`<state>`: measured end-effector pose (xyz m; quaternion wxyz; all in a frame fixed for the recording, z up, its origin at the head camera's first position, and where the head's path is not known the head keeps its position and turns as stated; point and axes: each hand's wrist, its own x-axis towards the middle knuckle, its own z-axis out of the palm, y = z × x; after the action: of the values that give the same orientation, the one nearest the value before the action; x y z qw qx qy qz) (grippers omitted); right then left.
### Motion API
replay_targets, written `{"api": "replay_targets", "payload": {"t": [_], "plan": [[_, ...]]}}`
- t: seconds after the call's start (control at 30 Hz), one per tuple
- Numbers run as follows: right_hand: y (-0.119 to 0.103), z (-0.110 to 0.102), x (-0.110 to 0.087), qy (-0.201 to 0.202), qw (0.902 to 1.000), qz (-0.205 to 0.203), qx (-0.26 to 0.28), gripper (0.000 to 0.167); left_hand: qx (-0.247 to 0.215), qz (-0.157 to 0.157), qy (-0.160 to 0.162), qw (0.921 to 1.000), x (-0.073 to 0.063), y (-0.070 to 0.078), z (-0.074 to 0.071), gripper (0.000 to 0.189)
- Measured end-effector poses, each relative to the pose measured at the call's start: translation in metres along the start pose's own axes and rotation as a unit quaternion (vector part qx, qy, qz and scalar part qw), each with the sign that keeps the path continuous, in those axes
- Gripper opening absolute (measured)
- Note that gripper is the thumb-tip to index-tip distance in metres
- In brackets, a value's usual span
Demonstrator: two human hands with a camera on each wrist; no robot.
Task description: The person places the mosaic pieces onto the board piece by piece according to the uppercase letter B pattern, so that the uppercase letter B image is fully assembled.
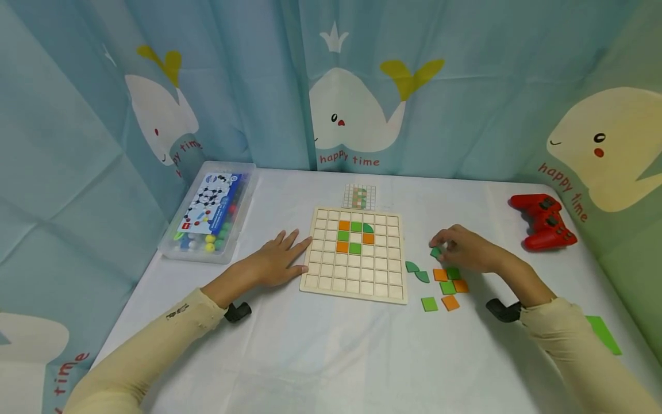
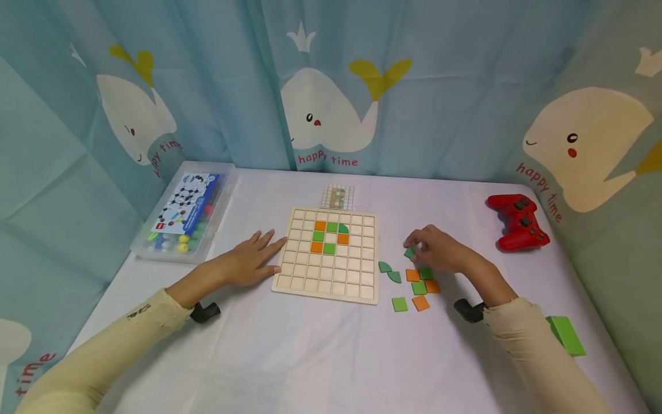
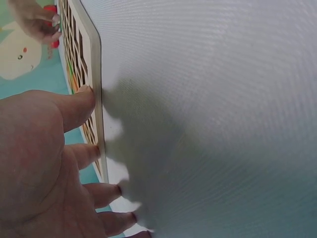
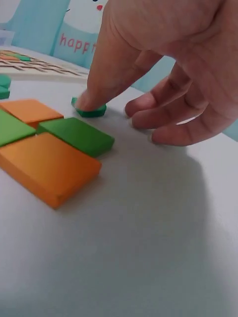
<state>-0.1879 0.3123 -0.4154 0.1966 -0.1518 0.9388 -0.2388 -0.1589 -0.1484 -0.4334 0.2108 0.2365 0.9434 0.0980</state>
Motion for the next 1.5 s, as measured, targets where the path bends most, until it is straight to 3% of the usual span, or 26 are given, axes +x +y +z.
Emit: {"api": "replay_targets", "payload": {"t": [0.27, 0.5, 1.07, 1.27, 1.5], "plan": [[-0.001, 0.008, 0.002, 0.032, 0.9993, 0.016, -0.012, 0.044, 0.001, -0.003, -0.004, 1.0000, 0.000, 0.000, 0.002, 0.074], [-0.001, 0.013, 0.002, 0.032, 0.9994, 0.013, 0.010, 0.032, -0.004, -0.001, -0.003, 1.0000, -0.001, 0.000, 0.001, 0.073], [-0.013, 0.026, 0.002, 0.076, 0.9965, -0.034, -0.007, 0.026, 0.000, 0.004, -0.003, 1.0000, -0.002, 0.002, -0.003, 0.074], [-0.025, 0.030, 0.007, 0.085, 0.9941, -0.066, -0.012, 0.026, -0.001, 0.005, 0.001, 1.0000, -0.001, 0.002, -0.001, 0.073], [-0.054, 0.037, 0.017, 0.080, 0.9932, -0.084, 0.001, 0.023, 0.004, 0.001, 0.001, 1.0000, -0.001, 0.002, -0.001, 0.074]]}}
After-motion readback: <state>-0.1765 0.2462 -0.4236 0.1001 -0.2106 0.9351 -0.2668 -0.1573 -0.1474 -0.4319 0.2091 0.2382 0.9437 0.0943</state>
